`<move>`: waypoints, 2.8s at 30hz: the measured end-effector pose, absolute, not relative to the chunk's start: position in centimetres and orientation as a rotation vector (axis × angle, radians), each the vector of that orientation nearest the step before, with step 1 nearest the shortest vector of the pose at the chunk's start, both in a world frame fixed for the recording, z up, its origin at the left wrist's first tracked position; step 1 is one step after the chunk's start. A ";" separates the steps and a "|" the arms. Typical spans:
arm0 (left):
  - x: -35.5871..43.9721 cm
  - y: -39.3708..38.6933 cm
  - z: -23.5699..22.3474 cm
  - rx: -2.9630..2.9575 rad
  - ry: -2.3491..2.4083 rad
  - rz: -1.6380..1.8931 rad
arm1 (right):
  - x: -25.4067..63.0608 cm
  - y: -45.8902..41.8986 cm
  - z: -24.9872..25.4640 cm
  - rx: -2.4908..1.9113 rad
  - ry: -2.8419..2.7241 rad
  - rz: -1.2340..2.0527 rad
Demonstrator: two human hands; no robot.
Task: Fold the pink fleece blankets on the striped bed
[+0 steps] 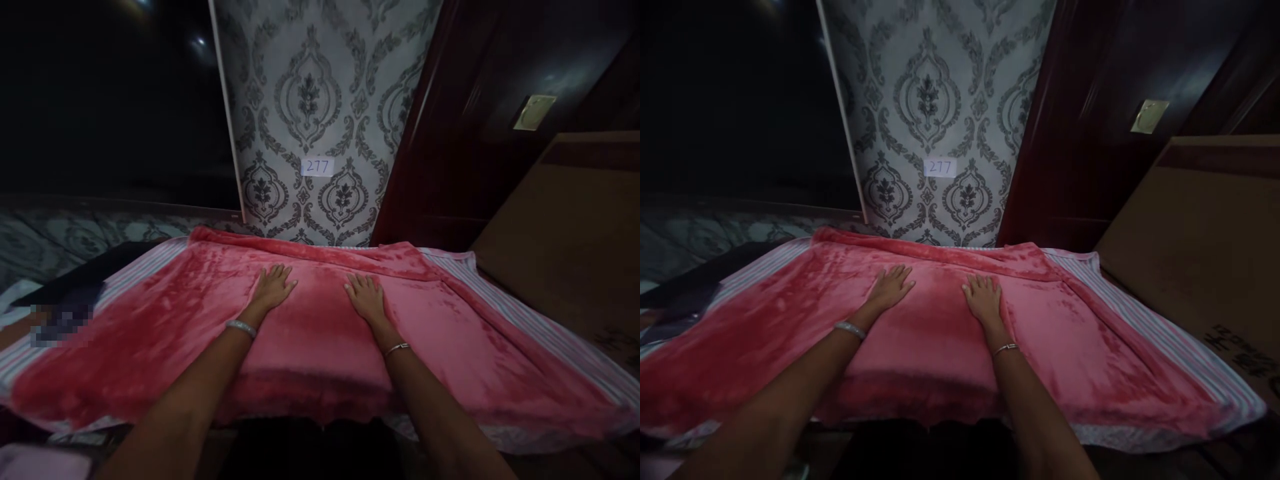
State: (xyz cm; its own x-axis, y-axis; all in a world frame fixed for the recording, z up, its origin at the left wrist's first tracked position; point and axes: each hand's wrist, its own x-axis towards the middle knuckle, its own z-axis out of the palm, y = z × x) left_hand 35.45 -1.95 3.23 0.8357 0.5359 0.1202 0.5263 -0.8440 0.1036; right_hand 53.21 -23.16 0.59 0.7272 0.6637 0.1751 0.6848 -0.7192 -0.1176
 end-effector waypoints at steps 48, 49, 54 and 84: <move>27.0 -18.8 -1.8 2.998 0.187 0.730 | 51.8 -15.9 5.6 -2.418 -1.776 0.184; 27.1 -19.2 -2.4 3.009 0.187 0.742 | 51.8 -16.0 5.1 -2.430 -1.762 0.237; 26.2 -20.1 -4.9 3.039 0.203 0.932 | 52.1 -15.8 2.7 -2.367 -1.721 0.275; 33.0 -26.4 -4.6 3.011 -0.059 0.693 | 59.6 -24.6 0.4 -2.453 -1.647 0.034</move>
